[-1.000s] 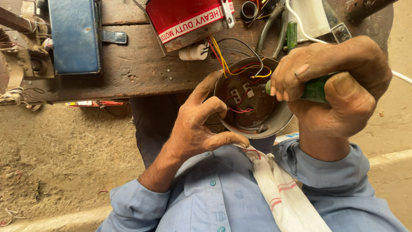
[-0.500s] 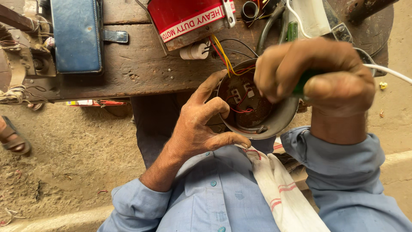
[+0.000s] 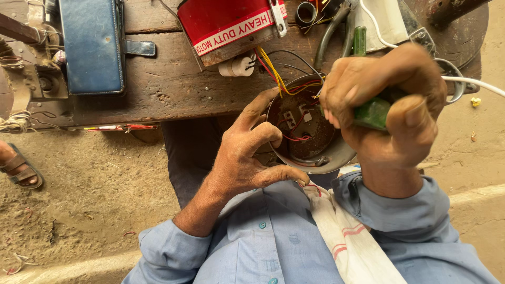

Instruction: The person uses a screwdriver to loosen screws on a red and silver electric motor, removes the housing to expose internal wiring, and then manipulates the wires and a power cord. The person appears to be performing maintenance or repair on the motor.

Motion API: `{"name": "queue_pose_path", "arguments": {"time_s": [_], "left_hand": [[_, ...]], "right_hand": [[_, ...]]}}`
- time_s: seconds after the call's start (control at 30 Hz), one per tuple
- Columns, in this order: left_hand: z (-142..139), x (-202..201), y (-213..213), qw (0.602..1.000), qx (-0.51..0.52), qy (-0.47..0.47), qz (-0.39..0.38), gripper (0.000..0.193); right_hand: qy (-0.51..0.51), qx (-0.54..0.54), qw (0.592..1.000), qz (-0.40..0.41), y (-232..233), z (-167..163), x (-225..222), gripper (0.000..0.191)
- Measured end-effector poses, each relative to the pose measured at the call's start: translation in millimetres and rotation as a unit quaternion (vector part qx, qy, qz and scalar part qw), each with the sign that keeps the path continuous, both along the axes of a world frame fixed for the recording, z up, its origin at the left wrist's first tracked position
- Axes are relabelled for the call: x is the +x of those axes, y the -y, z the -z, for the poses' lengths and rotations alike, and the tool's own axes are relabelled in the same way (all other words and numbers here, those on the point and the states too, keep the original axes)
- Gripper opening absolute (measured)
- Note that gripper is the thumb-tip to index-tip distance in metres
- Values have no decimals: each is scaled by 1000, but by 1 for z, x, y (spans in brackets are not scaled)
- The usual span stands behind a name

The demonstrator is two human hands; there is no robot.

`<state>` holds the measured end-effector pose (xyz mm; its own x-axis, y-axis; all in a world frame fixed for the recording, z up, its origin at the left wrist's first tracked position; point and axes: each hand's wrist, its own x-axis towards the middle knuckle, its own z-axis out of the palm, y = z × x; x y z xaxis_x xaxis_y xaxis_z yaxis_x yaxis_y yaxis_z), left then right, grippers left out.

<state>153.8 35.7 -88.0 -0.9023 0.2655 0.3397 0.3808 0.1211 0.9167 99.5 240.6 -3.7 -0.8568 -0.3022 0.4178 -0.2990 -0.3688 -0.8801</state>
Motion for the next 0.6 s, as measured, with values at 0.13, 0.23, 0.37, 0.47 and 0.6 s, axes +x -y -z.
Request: {"name": "queue_pose_path", "arguments": {"time_s": [0.13, 0.23, 0.37, 0.47, 0.6], "left_hand": [[-2, 0, 0, 1000, -7, 21, 4, 63], [-3, 0, 1, 1000, 1, 10, 5, 63], [-2, 0, 1, 1000, -1, 28, 4, 63], [-1, 0, 2, 1000, 10, -10, -7, 61], [0, -1, 1, 999, 47, 11, 1, 59]], "right_hand": [[10, 30, 999, 43, 8, -11, -1, 42], [54, 41, 998, 6, -3, -19, -5, 43], [17, -51, 991, -126, -11, -9, -15, 47], [-22, -2, 999, -34, -11, -2, -13, 46], [-3, 29, 1000, -11, -18, 2, -11, 50]]}}
